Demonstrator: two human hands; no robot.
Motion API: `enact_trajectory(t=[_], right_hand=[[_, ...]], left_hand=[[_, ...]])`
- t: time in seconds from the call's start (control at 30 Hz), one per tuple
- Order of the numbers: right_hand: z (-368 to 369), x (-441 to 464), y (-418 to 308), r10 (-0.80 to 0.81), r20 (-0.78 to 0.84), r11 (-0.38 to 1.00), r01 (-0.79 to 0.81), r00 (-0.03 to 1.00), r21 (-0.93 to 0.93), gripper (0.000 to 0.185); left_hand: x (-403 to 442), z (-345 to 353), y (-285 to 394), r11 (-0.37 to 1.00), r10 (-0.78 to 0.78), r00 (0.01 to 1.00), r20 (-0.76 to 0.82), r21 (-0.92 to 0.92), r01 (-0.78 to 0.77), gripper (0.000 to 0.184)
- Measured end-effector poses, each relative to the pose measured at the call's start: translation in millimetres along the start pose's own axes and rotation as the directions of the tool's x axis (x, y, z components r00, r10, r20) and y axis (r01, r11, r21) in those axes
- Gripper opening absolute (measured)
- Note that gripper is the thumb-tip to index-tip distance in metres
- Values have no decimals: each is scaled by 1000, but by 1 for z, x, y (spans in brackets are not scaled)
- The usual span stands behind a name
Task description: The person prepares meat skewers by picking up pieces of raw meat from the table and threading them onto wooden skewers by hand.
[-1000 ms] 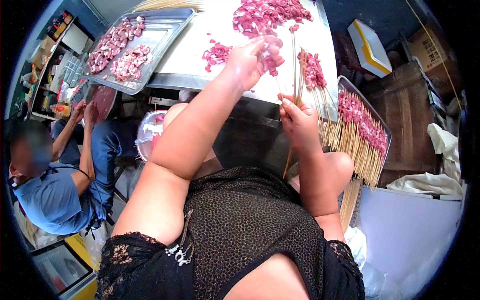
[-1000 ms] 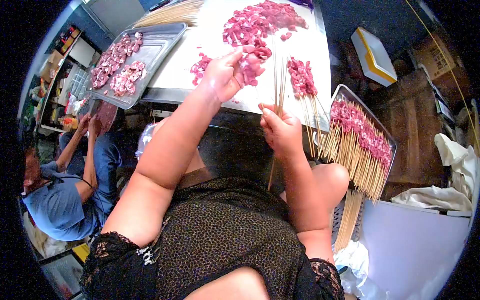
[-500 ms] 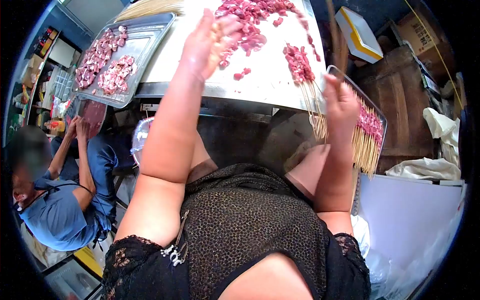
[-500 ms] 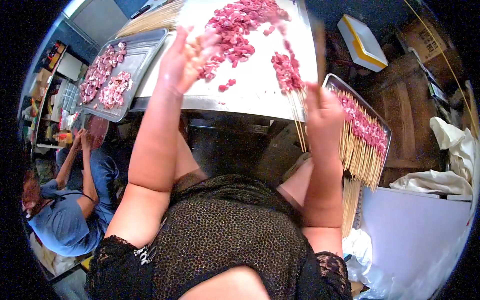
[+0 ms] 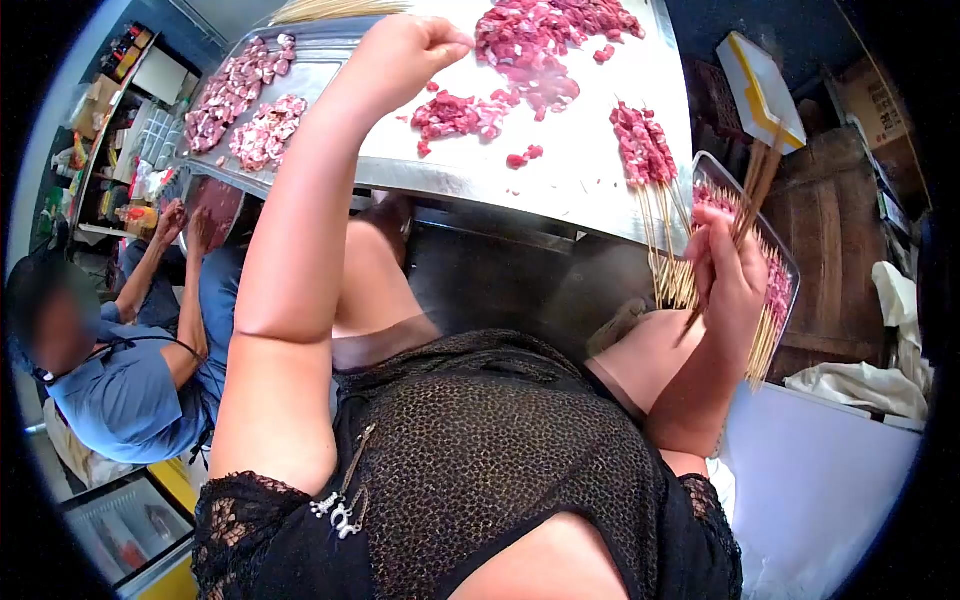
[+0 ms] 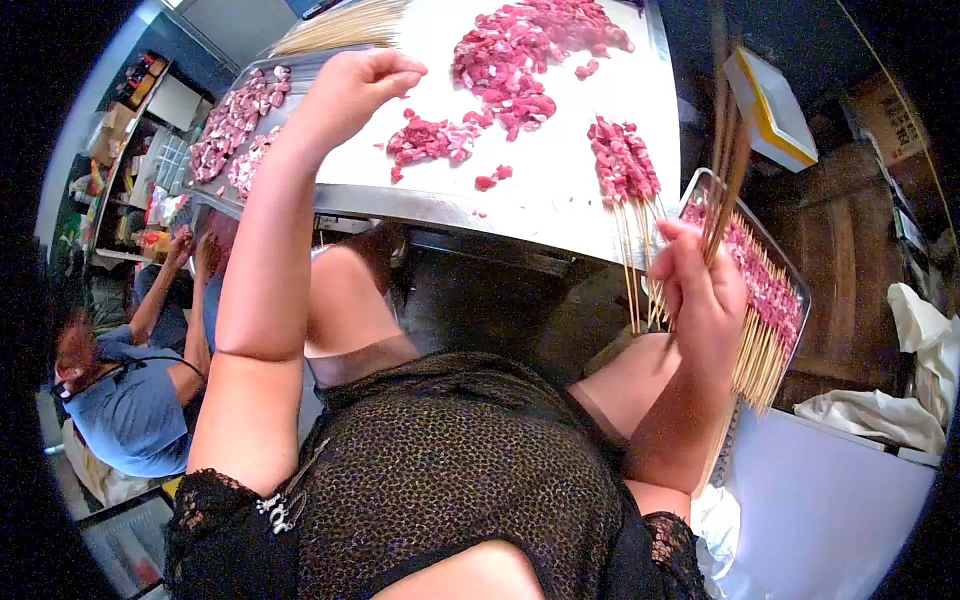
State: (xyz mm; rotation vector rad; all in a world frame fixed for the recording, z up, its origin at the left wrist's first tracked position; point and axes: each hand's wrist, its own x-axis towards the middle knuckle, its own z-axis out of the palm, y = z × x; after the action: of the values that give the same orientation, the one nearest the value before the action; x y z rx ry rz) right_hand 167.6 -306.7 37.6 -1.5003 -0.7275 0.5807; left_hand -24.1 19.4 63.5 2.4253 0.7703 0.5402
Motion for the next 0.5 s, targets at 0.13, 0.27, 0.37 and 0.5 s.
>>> enact_trajectory(t=[0.13, 0.27, 0.37, 0.5], right_hand=[[43, -32, 26, 281, 266, 855, -367, 922, 366, 29], [71, -64, 77, 471, 501, 747, -630, 726, 211, 29], [73, -58, 82, 455, 556, 769, -622, 696, 149, 31], [79, -18, 51, 298, 423, 907, -393, 855, 155, 30]], left_hand=[[6, 31, -26, 953, -44, 993, 105, 304, 10, 28], [-5, 54, -49, 888, -3, 995, 102, 457, -44, 24], [-15, 54, -42, 917, -48, 996, 74, 399, 14, 20], [-15, 52, -41, 985, -114, 985, -127, -146, 95, 17]])
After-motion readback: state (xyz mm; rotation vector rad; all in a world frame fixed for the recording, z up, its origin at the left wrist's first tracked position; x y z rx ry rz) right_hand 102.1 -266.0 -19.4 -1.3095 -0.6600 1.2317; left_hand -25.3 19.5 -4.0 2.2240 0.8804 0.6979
